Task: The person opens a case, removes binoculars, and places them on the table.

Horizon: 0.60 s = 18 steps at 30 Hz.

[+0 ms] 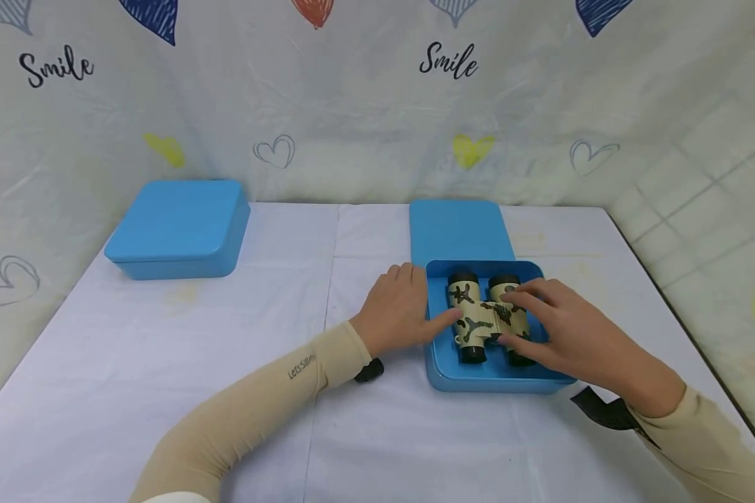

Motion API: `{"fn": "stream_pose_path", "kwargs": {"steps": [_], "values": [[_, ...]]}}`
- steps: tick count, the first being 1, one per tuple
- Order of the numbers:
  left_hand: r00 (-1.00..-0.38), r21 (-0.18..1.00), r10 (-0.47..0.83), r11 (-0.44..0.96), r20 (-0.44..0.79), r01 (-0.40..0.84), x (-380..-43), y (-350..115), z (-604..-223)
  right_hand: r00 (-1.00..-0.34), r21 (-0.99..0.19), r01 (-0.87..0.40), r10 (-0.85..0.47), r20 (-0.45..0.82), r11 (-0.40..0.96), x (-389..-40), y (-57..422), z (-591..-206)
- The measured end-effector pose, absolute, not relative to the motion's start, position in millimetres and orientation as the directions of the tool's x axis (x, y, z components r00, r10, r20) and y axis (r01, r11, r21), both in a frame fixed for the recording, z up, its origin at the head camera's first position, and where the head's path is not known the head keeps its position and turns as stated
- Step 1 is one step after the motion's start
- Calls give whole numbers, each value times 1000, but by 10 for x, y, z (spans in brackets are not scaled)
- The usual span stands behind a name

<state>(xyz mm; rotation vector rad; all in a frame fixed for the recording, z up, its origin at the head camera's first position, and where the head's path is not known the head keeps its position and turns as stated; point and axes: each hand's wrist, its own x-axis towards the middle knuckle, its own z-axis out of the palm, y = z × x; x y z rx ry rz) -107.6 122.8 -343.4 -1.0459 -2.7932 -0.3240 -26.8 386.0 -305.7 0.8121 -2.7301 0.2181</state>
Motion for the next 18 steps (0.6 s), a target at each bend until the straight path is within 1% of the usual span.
{"fn": "stream_pose_path", "kwargs": {"steps": [6,11,16,18], "values": [[-738,121,640,732,215,670,-1032,1210,-3444,-778,-53,-583,-538,326,811,-286,3806,-3148],[-705,109,654,707,273,698,-1004,1205,-3465,-795,-54,-565,-527,300,823,-305,3741,-3179],[-664,41,669,693,335,719,-989,1203,-3501,-809,-53,-559,-530,254,827,-315,3708,-3205],[-652,16,669,693,357,720,-986,1198,-3502,-823,-71,-550,-526,215,832,-310,3705,-3193]]}}
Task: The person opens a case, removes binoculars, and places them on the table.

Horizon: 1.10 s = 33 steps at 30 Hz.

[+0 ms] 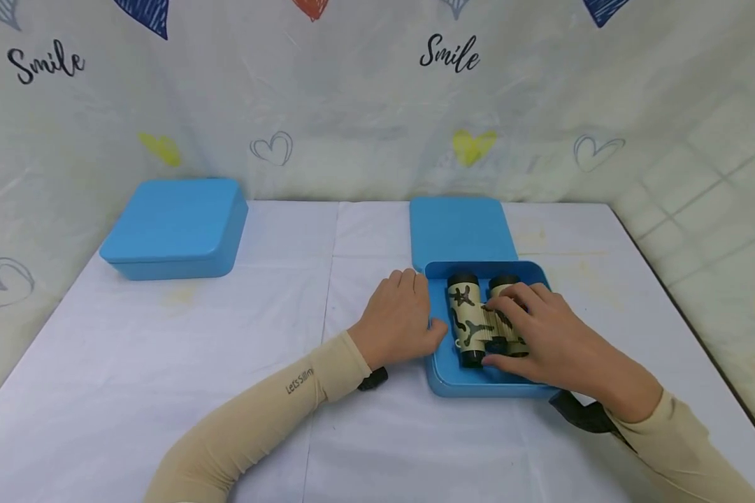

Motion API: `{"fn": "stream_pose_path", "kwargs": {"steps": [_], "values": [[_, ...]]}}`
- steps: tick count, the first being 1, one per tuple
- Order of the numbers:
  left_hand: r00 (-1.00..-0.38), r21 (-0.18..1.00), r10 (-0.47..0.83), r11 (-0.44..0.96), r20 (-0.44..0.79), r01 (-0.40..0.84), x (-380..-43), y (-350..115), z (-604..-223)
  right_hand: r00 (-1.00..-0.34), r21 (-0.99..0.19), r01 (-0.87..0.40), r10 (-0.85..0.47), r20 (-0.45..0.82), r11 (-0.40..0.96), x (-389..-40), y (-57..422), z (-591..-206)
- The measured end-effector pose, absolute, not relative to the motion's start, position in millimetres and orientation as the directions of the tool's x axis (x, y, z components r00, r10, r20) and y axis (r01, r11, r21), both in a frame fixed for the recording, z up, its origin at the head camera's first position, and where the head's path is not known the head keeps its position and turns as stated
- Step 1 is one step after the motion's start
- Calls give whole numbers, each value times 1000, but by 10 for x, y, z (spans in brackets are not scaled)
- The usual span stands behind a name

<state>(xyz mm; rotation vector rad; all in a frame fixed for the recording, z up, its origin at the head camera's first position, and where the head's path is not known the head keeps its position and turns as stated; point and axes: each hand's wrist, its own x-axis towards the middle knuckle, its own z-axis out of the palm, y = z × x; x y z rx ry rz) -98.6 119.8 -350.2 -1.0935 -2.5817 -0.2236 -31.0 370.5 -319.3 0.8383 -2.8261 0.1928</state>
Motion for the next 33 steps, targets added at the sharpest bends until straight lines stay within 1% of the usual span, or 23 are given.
{"fn": "stream_pose_path", "kwargs": {"steps": [4,6,9,13,19,26,33], "values": [[-647,4,670,693,364,721,-974,1189,-3485,-851,-92,-519,-503,151,850,-271,3703,-3135],[-650,9,672,693,354,721,-974,1182,-3477,-856,-85,-510,-496,146,856,-260,3693,-3117],[-657,19,674,693,336,721,-977,1179,-3469,-846,-57,-522,-508,163,851,-272,3686,-3141],[-649,12,678,688,345,725,-976,1178,-3462,-829,-27,-542,-529,181,840,-299,3684,-3206],[-652,12,679,690,338,724,-968,1183,-3478,-821,-10,-544,-530,211,839,-319,3684,-3308],[-662,10,673,699,329,715,-973,1182,-3499,-780,50,-574,-564,273,818,-335,3648,-3335],[-660,-13,672,704,336,710,-975,1189,-3489,-771,58,-585,-577,269,809,-327,3642,-3309]]}}
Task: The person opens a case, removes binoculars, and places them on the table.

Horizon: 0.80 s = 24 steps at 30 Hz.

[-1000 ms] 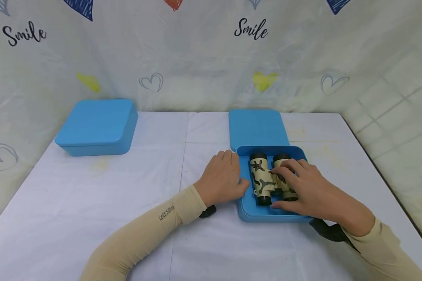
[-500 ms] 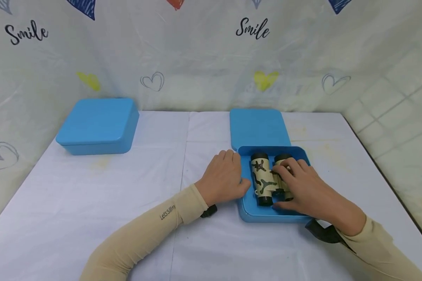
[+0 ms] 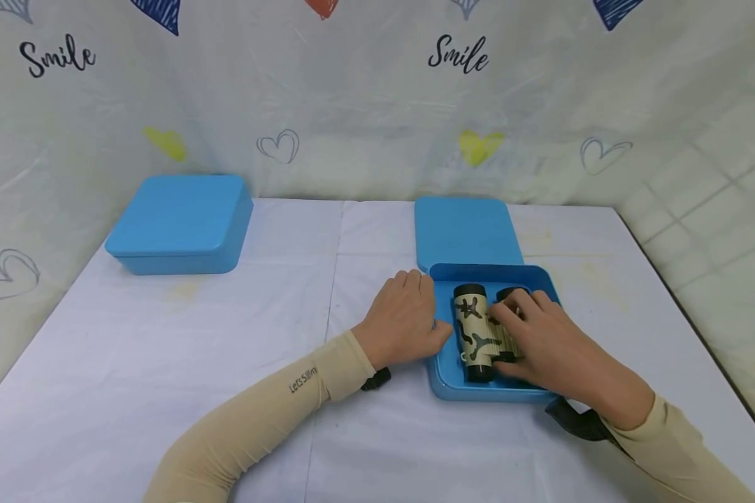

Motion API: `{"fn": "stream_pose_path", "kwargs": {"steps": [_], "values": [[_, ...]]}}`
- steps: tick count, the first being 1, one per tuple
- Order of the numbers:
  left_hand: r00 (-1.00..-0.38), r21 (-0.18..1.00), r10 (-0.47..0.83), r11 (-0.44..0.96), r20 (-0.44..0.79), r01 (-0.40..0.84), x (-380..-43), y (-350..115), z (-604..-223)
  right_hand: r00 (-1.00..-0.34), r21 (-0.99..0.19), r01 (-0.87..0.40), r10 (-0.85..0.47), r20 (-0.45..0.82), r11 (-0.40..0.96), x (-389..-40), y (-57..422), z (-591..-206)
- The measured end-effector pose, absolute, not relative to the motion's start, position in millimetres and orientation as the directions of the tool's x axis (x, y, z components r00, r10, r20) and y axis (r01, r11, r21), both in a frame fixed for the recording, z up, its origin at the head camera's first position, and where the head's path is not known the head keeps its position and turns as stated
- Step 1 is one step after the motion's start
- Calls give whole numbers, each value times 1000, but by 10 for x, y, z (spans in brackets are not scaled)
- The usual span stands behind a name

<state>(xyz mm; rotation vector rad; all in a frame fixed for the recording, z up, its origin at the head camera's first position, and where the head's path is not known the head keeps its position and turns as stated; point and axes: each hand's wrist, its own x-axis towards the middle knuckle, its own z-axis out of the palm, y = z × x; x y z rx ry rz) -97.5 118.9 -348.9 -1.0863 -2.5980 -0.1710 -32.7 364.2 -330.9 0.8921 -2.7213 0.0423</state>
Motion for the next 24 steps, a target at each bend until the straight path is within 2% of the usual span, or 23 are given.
{"fn": "stream_pose_path", "kwargs": {"steps": [15,21,24], "values": [[-668,-11,676,705,311,709,-961,1180,-3473,-770,103,-576,-581,262,811,-298,3611,-3331],[-662,-24,671,708,334,706,-944,1172,-3468,-830,86,-510,-516,210,856,-267,3567,-3325],[-649,-55,668,711,363,701,-933,1172,-3472,-836,86,-503,-509,203,860,-271,3555,-3332]]}}
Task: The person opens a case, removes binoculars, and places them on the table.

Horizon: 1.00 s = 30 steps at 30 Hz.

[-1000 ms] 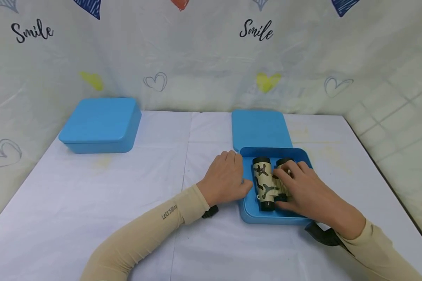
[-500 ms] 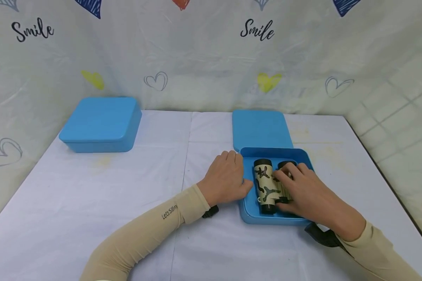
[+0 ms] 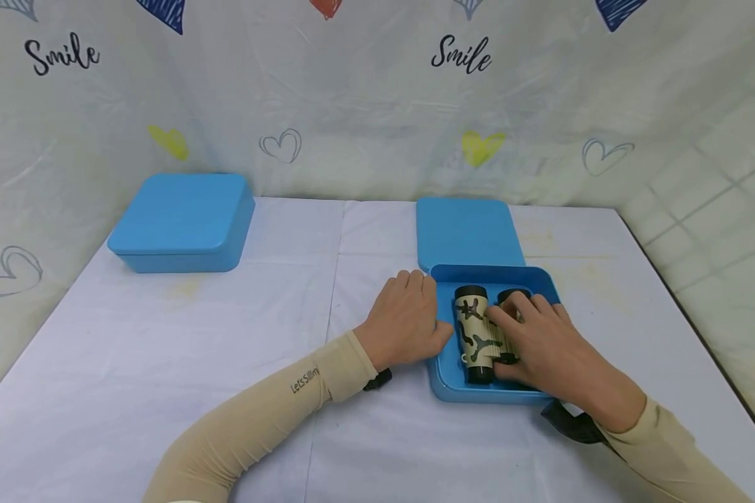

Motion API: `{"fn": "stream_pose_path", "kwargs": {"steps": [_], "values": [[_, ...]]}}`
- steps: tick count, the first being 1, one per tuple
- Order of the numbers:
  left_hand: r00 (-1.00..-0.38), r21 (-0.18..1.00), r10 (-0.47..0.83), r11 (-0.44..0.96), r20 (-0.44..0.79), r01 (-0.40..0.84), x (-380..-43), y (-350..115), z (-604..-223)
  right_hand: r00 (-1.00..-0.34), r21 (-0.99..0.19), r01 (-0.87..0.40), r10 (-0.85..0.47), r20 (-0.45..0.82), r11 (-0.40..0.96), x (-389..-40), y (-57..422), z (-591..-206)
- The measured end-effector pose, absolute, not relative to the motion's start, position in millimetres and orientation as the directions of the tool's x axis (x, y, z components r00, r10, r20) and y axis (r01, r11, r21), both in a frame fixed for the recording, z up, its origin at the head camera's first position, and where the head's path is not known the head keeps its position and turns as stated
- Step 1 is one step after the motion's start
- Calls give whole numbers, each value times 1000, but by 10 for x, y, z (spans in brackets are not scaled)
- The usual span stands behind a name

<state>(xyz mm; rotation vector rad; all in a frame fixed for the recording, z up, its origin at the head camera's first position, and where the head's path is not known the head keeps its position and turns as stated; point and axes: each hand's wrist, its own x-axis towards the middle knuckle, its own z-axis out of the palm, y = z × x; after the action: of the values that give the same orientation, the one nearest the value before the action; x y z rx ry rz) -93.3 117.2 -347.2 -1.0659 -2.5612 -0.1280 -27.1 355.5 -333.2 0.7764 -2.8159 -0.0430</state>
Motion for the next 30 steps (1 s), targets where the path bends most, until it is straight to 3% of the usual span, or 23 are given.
{"fn": "stream_pose_path", "kwargs": {"steps": [19,30], "values": [[-636,-95,646,730,422,677,-909,1184,-3475,-754,131,-581,-592,286,803,-311,3560,-3372],[-641,-95,645,732,417,675,-912,1181,-3488,-741,148,-591,-606,288,793,-317,3547,-3367]]}}
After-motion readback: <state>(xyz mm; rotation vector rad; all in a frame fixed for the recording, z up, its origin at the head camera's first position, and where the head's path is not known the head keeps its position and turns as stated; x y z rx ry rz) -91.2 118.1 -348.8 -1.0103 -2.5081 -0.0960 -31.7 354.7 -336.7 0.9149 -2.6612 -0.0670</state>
